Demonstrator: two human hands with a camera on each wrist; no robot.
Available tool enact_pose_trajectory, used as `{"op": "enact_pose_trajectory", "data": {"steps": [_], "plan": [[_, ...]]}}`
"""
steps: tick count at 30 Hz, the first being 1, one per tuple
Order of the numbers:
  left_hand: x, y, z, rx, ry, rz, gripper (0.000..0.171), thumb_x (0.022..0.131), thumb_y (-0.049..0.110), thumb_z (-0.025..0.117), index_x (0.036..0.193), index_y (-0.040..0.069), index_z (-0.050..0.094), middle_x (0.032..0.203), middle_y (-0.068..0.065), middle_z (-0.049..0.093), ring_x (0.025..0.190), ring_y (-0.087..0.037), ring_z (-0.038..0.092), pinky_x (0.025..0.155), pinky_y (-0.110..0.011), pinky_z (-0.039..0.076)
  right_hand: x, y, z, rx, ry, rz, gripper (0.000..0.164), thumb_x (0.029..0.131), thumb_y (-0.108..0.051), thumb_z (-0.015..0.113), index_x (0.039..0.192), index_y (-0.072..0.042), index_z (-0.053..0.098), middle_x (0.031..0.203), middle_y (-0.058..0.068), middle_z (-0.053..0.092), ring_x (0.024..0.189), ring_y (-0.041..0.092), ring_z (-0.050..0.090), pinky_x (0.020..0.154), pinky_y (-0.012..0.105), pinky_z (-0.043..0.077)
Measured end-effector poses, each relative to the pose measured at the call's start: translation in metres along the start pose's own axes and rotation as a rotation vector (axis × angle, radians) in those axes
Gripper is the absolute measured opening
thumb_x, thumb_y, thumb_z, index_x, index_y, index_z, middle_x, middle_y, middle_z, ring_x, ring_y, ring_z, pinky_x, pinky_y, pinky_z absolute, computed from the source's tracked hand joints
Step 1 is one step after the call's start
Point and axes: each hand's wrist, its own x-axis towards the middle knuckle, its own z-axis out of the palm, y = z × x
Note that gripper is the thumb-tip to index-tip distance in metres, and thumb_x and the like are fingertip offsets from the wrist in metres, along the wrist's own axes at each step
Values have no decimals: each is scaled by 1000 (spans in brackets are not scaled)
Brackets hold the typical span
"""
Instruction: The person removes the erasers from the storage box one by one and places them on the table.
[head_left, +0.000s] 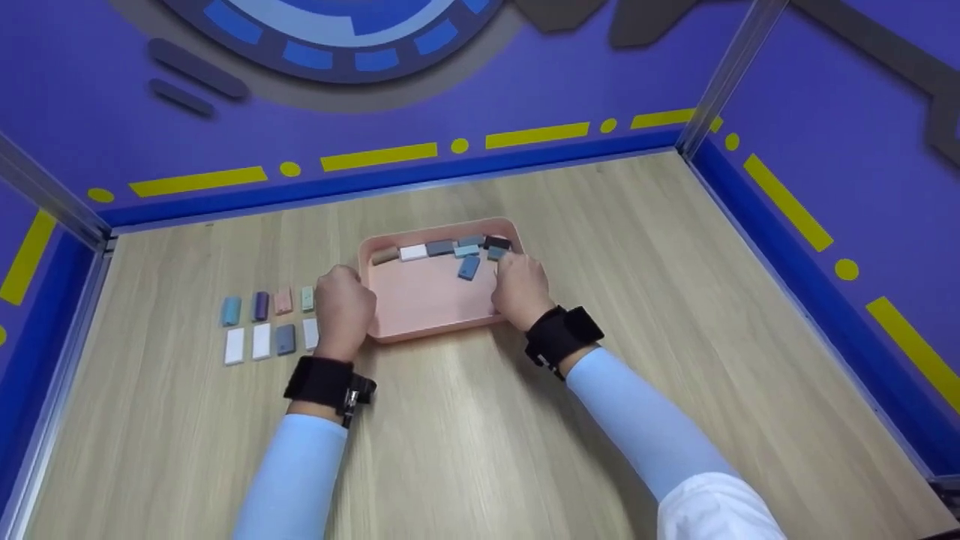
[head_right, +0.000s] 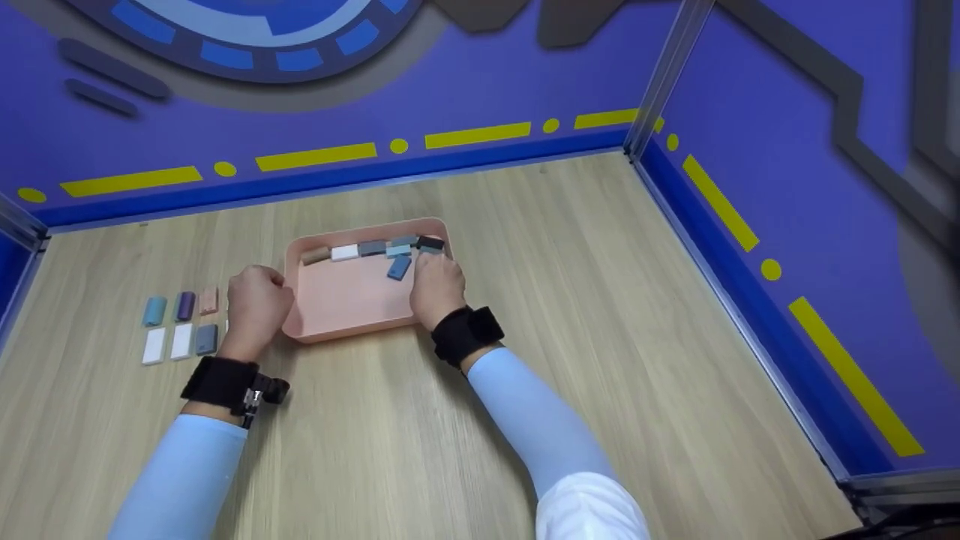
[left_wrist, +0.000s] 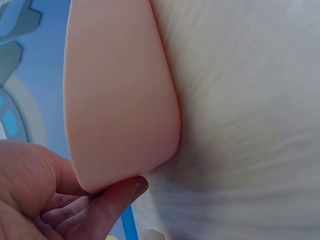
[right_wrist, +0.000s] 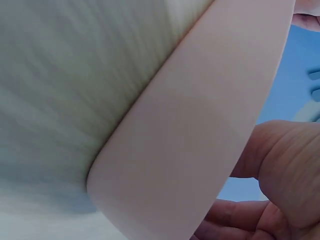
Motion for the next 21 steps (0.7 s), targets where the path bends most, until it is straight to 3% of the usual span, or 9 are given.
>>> {"op": "enact_pose_trajectory", "data": {"steps": [6, 13, 21], "plan": [[0, -2, 0, -33, 17, 27, 27, 76, -4, 44, 57, 13, 37, 58, 2, 31, 52, -18, 31, 45, -31, 20, -3, 2, 2, 34, -37, -61, 13, 75, -4, 58, 64, -8, 54, 68, 5, 58, 63, 17, 50, 57, 33, 42], [0, -2, 1, -33, 27, 36, 25, 76, -3, 45, 57, 13, 40, 59, 1, 38, 54, -19, 37, 46, -32, 24, -4, 5, 3, 35, -39, -83, 6, 75, -4, 60, 70, -6, 57, 71, 6, 59, 63, 18, 49, 57, 33, 42], [1, -2, -1, -26, 25, 27, 25, 75, -4, 45, 57, 13, 41, 60, -1, 40, 55, -20, 38, 46, -32, 25, -3, 11, -14, 136, -76, -84, 26, 73, -4, 63, 58, -11, 42, 56, -3, 33, 53, 13, 32, 49, 28, 26]]}}
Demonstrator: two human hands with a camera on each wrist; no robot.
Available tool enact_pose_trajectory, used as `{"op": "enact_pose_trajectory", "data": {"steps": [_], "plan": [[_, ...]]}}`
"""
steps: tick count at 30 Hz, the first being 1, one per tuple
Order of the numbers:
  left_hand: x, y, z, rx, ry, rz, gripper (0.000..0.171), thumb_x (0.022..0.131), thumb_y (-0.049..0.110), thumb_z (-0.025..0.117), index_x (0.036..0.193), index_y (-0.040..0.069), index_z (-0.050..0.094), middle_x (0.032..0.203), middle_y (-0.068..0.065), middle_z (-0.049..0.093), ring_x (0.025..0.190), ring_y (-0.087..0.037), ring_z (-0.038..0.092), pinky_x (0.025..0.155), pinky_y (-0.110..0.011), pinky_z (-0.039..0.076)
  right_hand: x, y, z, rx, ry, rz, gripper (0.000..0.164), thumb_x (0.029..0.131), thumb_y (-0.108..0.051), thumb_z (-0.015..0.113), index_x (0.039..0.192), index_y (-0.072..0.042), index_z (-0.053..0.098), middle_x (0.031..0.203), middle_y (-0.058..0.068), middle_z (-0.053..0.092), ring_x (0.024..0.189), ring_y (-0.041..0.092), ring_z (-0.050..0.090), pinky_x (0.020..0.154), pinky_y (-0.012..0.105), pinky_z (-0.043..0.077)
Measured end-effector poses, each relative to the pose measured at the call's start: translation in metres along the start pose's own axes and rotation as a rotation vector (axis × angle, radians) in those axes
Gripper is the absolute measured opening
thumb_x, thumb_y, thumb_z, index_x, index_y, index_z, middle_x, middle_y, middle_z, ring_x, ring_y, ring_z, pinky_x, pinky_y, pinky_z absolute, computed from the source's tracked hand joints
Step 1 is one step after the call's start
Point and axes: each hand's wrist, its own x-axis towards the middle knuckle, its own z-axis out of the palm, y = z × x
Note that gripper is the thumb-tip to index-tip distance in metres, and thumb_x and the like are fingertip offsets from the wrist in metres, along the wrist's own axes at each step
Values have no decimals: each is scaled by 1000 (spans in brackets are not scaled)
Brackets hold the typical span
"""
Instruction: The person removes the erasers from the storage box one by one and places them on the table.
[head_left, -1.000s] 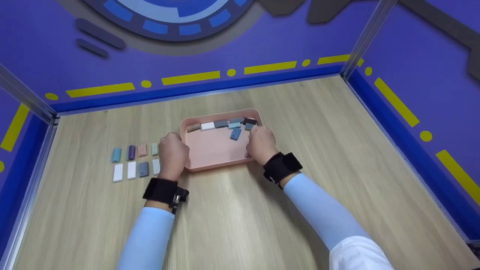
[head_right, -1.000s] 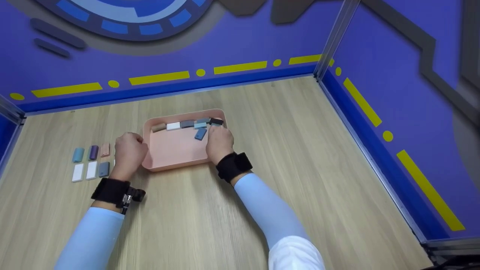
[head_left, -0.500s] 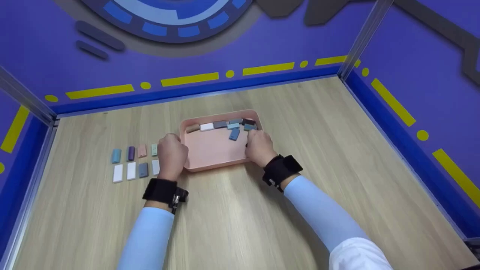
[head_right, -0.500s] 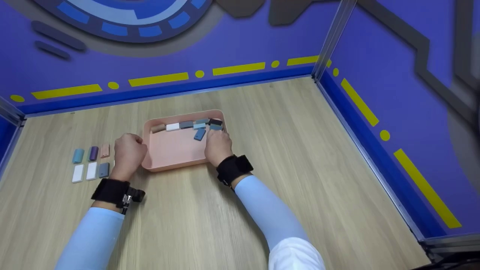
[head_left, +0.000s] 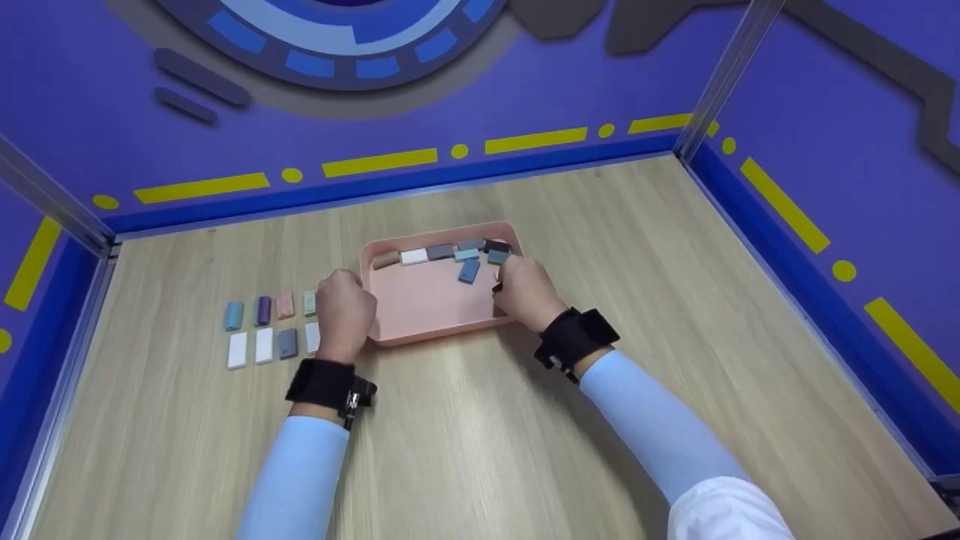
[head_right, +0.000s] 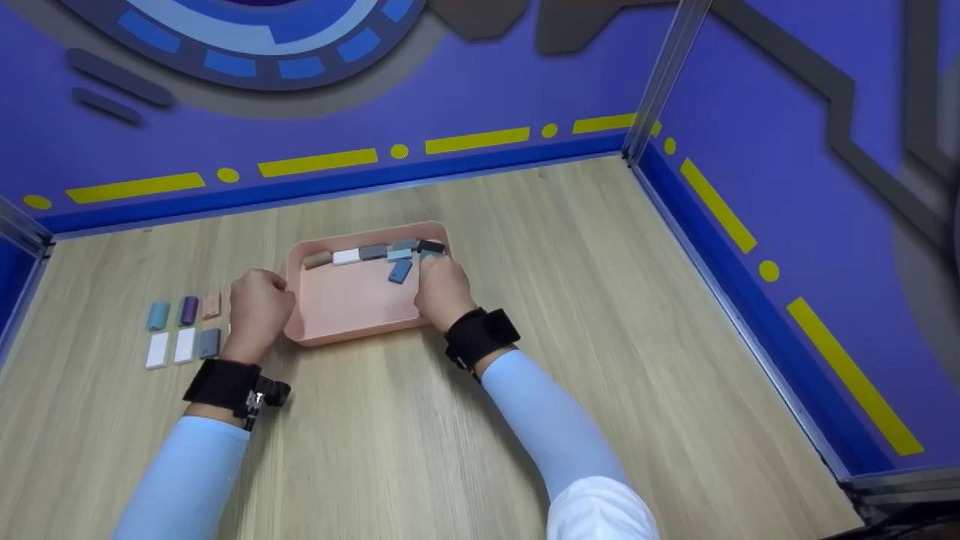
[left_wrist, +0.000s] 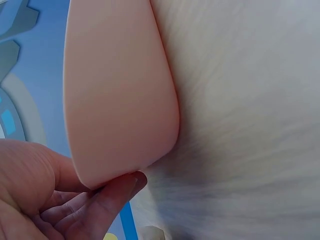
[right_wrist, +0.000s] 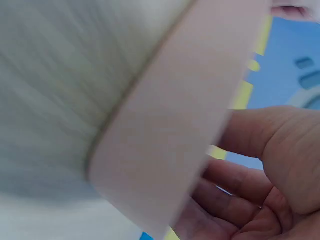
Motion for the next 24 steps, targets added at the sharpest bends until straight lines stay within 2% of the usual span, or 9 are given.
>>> {"op": "enact_pose_trajectory", "data": {"steps": [3, 7, 13, 17, 20, 24], "plan": [[0, 1, 1, 4, -13, -16, 23, 76, -4, 45, 59, 11, 47, 63, -2, 44, 57, -21, 41, 47, -32, 27, 0, 5, -15, 61, 11, 15, 28, 72, -6, 63, 57, -12, 40, 54, -4, 30, 51, 12, 28, 48, 27, 22], [1, 2, 2, 0, -33, -38, 22, 78, -4, 46, 63, 10, 53, 65, -2, 46, 58, -19, 43, 47, -31, 28, 2, 20, -37, 105, 88, 40, 23, 75, -10, 62, 55, -13, 50, 53, -5, 39, 51, 12, 34, 47, 27, 26], [0, 2, 3, 8, -38, -17, 26, 78, -4, 45, 59, 13, 40, 58, 2, 34, 52, -17, 32, 45, -30, 22, 7, 61, -61, 66, 232, 79, 14, 74, -10, 63, 61, -8, 65, 61, 0, 59, 59, 16, 50, 58, 30, 40], [0, 1, 2, 13, -40, -24, 27, 78, -4, 45, 59, 13, 37, 57, 2, 32, 51, -16, 31, 45, -30, 21, 8, 85, -65, 66, 215, 143, 9, 74, -11, 66, 72, -5, 72, 74, 8, 69, 72, 23, 62, 71, 36, 48], [1, 0, 1, 16, -31, -25, 26, 78, -5, 46, 59, 12, 40, 58, 1, 35, 52, -17, 34, 45, -31, 21, 10, 97, -61, 65, 203, 162, 8, 72, -10, 66, 68, -4, 70, 69, 7, 67, 68, 22, 60, 68, 36, 48], [0, 0, 1, 10, -37, -28, 23, 78, -4, 46, 61, 10, 46, 60, 0, 39, 55, -18, 37, 46, -31, 23, 12, 107, -53, 36, 211, 159, 23, 71, -6, 63, 51, -9, 52, 53, -1, 46, 52, 17, 40, 52, 32, 35]]}}
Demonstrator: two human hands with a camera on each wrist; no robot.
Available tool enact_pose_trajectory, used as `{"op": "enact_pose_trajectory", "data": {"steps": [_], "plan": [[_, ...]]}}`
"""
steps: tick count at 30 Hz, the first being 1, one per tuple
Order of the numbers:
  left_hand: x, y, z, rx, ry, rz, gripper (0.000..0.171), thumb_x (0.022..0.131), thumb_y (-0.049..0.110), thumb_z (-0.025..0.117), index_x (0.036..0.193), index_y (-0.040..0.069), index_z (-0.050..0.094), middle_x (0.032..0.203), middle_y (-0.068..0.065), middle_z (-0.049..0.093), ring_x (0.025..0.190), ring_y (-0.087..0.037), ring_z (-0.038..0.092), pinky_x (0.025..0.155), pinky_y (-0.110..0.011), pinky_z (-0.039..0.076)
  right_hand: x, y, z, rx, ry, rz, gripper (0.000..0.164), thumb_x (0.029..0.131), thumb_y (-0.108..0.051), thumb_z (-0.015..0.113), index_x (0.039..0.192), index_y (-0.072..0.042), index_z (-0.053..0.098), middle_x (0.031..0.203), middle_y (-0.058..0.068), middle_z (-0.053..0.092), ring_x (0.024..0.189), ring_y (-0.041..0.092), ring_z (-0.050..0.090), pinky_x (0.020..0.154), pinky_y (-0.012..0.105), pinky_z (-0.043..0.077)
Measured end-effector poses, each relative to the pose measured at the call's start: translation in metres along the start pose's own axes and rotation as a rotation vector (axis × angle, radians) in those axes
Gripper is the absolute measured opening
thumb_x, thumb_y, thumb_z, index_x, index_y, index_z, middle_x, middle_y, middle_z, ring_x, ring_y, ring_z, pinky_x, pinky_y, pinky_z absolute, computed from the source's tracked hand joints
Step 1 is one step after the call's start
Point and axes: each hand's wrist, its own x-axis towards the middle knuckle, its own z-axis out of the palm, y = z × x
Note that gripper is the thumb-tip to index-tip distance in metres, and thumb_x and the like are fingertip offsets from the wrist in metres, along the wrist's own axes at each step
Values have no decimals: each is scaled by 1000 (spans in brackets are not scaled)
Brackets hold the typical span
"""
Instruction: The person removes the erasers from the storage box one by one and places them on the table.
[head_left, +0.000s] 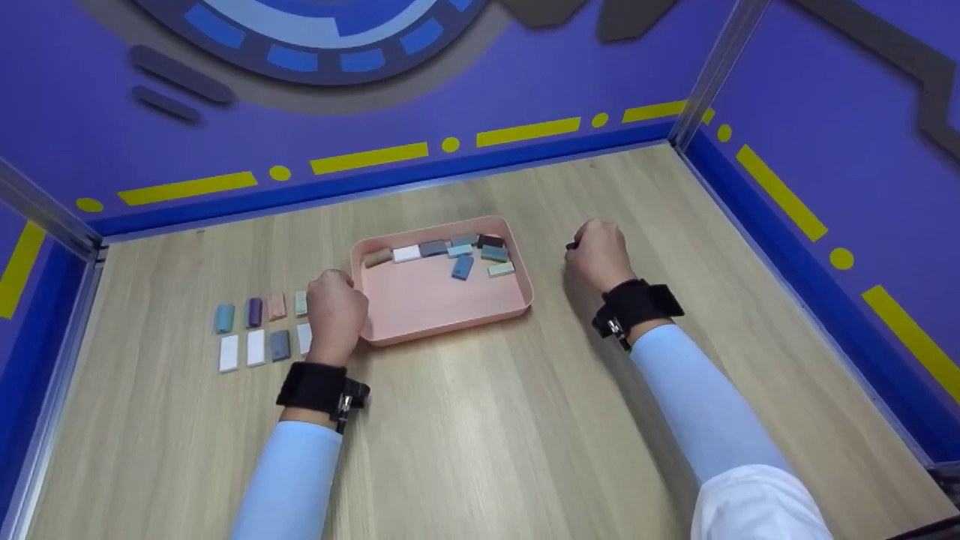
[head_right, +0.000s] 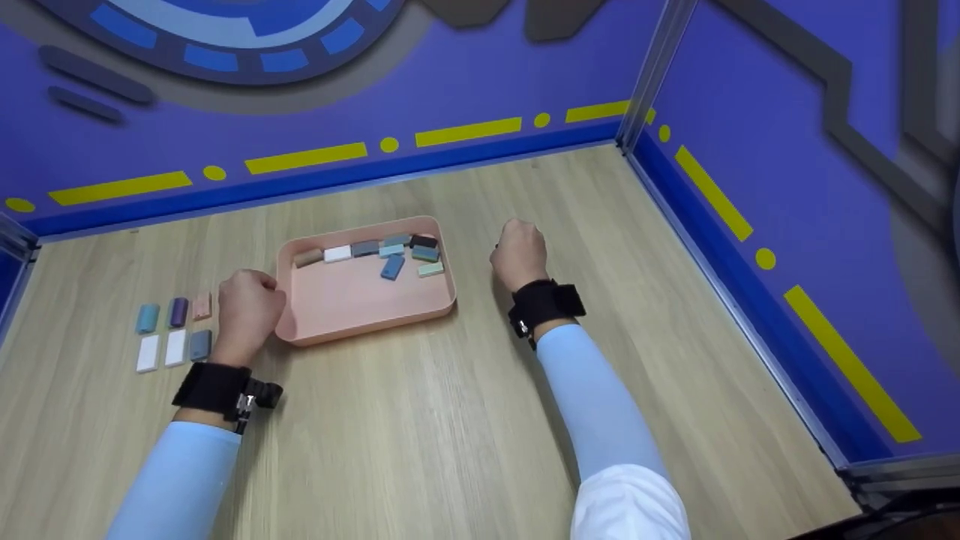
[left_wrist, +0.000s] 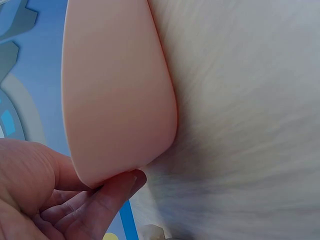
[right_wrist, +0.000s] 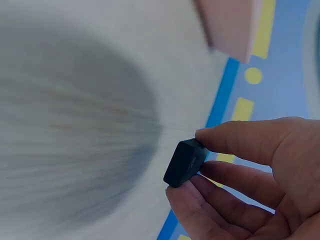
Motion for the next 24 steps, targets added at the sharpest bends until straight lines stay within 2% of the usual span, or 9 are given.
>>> {"op": "enact_pose_trajectory", "data": {"steps": [3, 8, 15, 20, 24], "plan": [[-1, -1, 0, -1, -1, 0, 22, 79, -4, 47, 62, 10, 48, 61, -1, 42, 56, -18, 39, 46, -31, 24, 2, 3, 5, -17, 10, -6, 31, 71, -4, 61, 49, -13, 41, 50, -3, 37, 49, 16, 32, 48, 31, 27], [-1, 0, 0, 10, 9, 8, 23, 78, -3, 46, 60, 11, 45, 61, -1, 42, 55, -18, 39, 45, -30, 25, 7, 5, 10, -18, 33, -1, 30, 71, -4, 62, 49, -13, 43, 52, -3, 40, 53, 19, 35, 51, 32, 29], [-1, 1, 0, 5, 7, 11, 22, 78, -3, 45, 61, 10, 47, 61, -1, 41, 56, -18, 39, 46, -30, 24, 13, 8, 16, -15, 24, -24, 26, 76, -5, 60, 52, -9, 49, 55, -1, 43, 55, 19, 37, 53, 31, 31], [-2, 0, 0, 9, 37, 40, 28, 77, -4, 45, 56, 13, 38, 58, 2, 34, 53, -17, 33, 46, -30, 22, 16, 6, 20, -3, 25, -52, 31, 76, -3, 58, 51, -11, 43, 54, -1, 39, 52, 17, 32, 50, 31, 28], [-3, 1, 1, 21, 37, 30, 29, 78, -5, 46, 57, 14, 38, 58, 2, 34, 53, -17, 34, 46, -30, 22, 17, 7, 25, -18, 21, -41, 33, 76, -2, 56, 51, -13, 39, 53, -1, 38, 51, 17, 30, 49, 32, 27]]}}
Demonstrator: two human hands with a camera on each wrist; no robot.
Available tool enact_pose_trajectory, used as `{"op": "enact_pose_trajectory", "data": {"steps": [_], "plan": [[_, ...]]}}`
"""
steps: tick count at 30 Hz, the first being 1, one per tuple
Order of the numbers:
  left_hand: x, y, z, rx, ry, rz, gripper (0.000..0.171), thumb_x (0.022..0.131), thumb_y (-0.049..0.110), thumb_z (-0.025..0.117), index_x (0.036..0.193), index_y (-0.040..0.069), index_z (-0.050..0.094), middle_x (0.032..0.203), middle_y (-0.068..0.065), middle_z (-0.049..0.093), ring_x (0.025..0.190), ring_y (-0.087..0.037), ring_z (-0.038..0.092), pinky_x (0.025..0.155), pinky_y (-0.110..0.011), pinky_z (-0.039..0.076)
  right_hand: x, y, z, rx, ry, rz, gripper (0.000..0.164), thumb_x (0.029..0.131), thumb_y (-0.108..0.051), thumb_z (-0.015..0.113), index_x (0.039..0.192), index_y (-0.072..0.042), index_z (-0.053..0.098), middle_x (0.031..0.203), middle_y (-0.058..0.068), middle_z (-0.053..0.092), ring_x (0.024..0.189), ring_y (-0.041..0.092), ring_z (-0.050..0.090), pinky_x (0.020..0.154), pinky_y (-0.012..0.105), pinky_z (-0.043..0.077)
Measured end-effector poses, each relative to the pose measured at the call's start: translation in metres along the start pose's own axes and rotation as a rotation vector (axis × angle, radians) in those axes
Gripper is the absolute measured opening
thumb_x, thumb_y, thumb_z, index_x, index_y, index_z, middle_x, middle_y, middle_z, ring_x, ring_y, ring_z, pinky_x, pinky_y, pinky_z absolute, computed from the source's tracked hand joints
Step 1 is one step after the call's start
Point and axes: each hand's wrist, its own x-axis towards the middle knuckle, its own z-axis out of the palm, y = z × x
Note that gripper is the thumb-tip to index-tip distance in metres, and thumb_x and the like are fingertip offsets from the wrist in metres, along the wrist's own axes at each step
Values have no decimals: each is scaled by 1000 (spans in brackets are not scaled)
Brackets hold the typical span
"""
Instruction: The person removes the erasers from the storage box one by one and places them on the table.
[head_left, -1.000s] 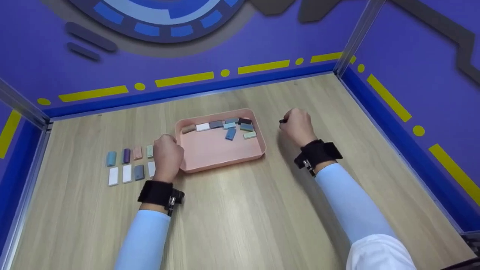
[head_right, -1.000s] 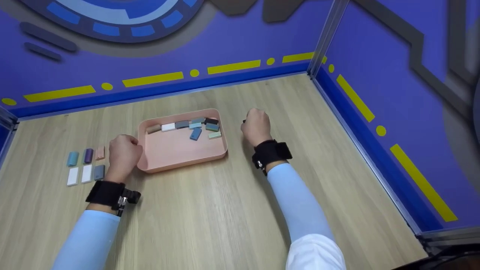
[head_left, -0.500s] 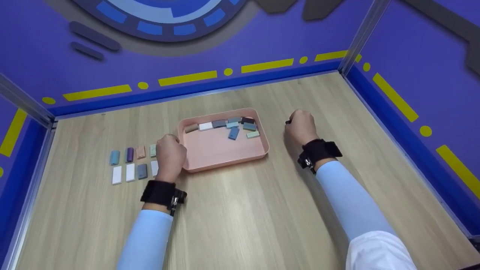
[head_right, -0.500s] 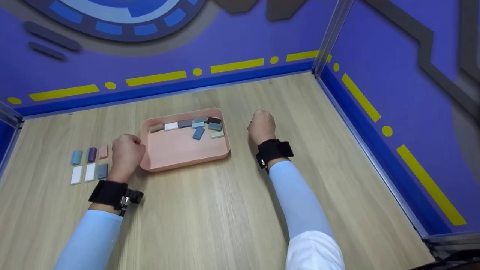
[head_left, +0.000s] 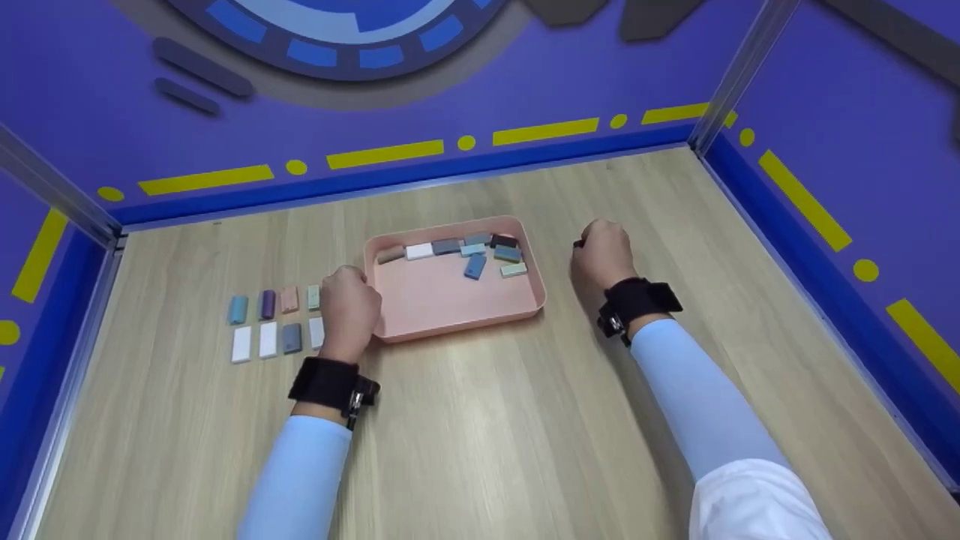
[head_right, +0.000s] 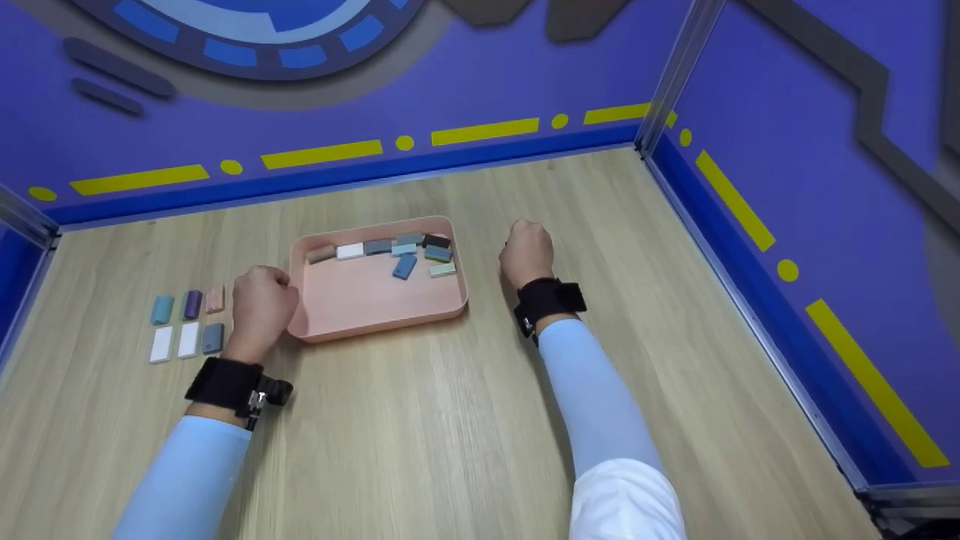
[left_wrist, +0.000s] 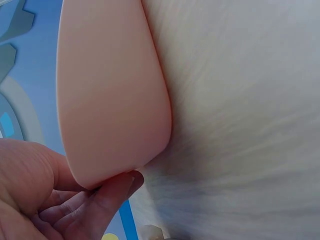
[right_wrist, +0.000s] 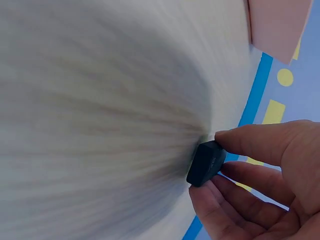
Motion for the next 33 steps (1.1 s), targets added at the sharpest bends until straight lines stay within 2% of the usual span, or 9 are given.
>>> {"op": "enact_pose_trajectory", "data": {"steps": [7, 12, 14, 16, 18, 20, 25, 29, 33], "plan": [[1, 0, 1, 5, -1, -12, 27, 76, -6, 46, 57, 13, 42, 60, 0, 39, 56, -19, 38, 47, -31, 24, 0, 3, 4, -19, 6, 14, 26, 77, -3, 56, 53, -10, 47, 56, -1, 45, 53, 19, 37, 52, 32, 32], [1, 0, 2, 1, -12, -28, 23, 78, -4, 48, 61, 11, 48, 63, -1, 43, 58, -19, 41, 48, -32, 26, -2, 2, 3, -18, 16, 8, 28, 77, -4, 56, 53, -11, 41, 55, 0, 40, 53, 19, 33, 51, 32, 28], [1, -1, 2, -2, -9, -26, 23, 78, -4, 49, 61, 11, 48, 63, -1, 44, 58, -19, 42, 48, -32, 27, -2, 0, 1, -9, 20, 9, 22, 76, -4, 55, 56, -8, 47, 59, 3, 47, 55, 19, 38, 52, 33, 31], [1, -1, 2, -2, -3, -20, 23, 78, -3, 49, 60, 11, 47, 62, -1, 44, 58, -19, 41, 48, -32, 27, -3, -5, -3, 12, 13, 8, 10, 77, -5, 57, 68, -2, 60, 70, 8, 60, 63, 22, 51, 59, 35, 42], [2, -2, 2, 1, 7, -13, 24, 77, -3, 49, 59, 12, 46, 61, -1, 43, 57, -19, 40, 48, -32, 27, -3, -13, -7, 42, 13, -14, 17, 78, -8, 58, 89, 3, 67, 90, 16, 67, 79, 27, 61, 73, 39, 49], [1, -2, 1, 1, 17, -7, 25, 76, -3, 48, 57, 13, 45, 60, 0, 43, 57, -20, 40, 48, -32, 27, -5, -25, -12, 56, 8, -60, 33, 79, -12, 61, 108, 3, 65, 111, 21, 65, 102, 32, 61, 90, 42, 47], [2, -3, 1, 21, 21, -1, 26, 74, -4, 47, 56, 14, 41, 61, -1, 42, 58, -21, 39, 48, -33, 25, -16, -63, -17, -23, -62, -251, 41, 82, -18, 63, 121, -4, 60, 135, 20, 49, 128, 35, 43, 104, 45, 38], [1, -3, 2, 20, 13, -8, 25, 75, -3, 48, 58, 13, 42, 62, -1, 43, 59, -21, 40, 48, -33, 25, -29, -87, -10, -125, -136, -404, 51, 84, -24, 65, 132, -17, 51, 141, 14, 44, 133, 32, 38, 102, 45, 40], [-1, -1, 3, -3, 2, -22, 23, 78, -3, 48, 60, 12, 45, 63, -1, 43, 59, -20, 41, 48, -32, 25, -36, -98, 3, -189, -166, -520, 46, 83, -20, 65, 127, -13, 55, 133, 9, 52, 120, 28, 51, 93, 41, 47]]}}
